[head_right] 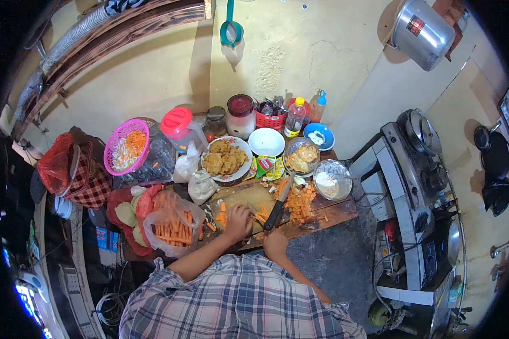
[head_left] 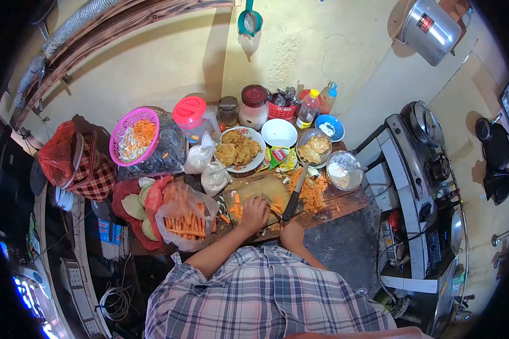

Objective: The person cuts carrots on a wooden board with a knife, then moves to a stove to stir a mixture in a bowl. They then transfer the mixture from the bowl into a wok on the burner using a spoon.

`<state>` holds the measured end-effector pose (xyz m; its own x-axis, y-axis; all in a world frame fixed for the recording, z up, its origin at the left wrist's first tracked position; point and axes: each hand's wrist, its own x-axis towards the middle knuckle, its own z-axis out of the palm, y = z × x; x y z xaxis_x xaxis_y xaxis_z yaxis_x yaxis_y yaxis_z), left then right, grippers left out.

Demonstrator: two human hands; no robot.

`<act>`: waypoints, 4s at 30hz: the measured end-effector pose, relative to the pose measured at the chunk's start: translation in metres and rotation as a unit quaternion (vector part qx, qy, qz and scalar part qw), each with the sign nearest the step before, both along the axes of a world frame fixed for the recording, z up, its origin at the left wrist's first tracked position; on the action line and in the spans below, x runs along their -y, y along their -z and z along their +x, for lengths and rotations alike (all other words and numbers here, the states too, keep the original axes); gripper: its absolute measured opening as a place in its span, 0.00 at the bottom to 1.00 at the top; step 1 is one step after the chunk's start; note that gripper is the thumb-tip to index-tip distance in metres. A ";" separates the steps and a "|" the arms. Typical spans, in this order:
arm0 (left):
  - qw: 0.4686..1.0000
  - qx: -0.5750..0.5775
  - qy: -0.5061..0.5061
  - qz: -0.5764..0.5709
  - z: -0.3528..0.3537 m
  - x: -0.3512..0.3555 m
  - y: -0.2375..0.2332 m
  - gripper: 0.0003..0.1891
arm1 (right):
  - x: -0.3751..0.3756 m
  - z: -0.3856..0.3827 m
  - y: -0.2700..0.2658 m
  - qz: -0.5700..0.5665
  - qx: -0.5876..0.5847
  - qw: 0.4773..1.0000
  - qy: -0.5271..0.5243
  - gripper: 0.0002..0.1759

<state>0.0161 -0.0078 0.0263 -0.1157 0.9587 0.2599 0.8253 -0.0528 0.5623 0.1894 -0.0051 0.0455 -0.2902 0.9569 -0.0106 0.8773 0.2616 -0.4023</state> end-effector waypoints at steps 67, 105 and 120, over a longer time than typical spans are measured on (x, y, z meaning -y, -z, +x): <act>0.974 0.062 0.218 0.004 -0.011 -0.011 0.017 0.05 | 0.002 0.030 0.012 -0.224 -0.086 0.971 -0.002 0.20; 0.986 0.024 0.153 0.067 -0.007 -0.004 0.022 0.05 | -0.012 0.009 0.025 -0.184 -0.008 0.982 -0.044 0.21; 0.986 -0.004 0.149 0.078 -0.007 -0.003 0.027 0.04 | -0.002 0.008 0.012 -0.173 0.034 0.984 -0.035 0.18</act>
